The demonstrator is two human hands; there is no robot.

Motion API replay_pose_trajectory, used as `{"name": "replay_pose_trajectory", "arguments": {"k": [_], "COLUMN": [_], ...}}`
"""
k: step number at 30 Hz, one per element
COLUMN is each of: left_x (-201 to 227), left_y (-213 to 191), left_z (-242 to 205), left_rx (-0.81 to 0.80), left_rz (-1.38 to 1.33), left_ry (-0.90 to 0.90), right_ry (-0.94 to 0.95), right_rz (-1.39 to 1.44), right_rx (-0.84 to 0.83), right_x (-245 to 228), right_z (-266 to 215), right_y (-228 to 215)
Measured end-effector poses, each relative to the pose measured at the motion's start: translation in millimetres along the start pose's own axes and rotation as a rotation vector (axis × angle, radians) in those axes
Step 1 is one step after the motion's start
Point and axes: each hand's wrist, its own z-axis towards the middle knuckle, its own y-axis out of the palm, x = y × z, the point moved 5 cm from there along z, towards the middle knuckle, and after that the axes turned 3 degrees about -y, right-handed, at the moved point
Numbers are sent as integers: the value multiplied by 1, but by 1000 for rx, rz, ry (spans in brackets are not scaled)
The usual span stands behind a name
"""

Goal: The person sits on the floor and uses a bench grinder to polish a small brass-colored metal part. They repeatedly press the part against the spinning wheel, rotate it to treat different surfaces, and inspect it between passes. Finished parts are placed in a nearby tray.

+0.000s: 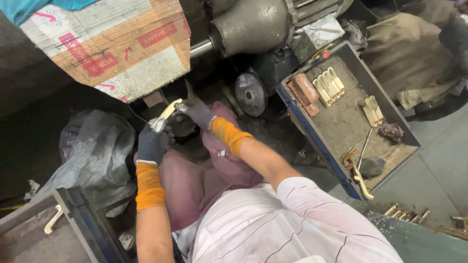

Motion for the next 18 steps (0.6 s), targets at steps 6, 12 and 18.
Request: {"name": "replay_pose_trajectory", "arguments": {"k": [6,12,18], "left_x": [28,29,37], "left_y": [24,22,11], "left_z": [-32,-43,-32], "left_rx": [95,-44,53], "left_rz": [825,715,818], "left_ry": [603,623,641], "right_ry": [-320,-327,-591], "right_rz": [-61,-323,-890], "right_rx": [-296,-202,404], "right_x": [-49,-95,-141], "right_z": [-55,-119,-147], "right_y": [-13,-37,-169]}}
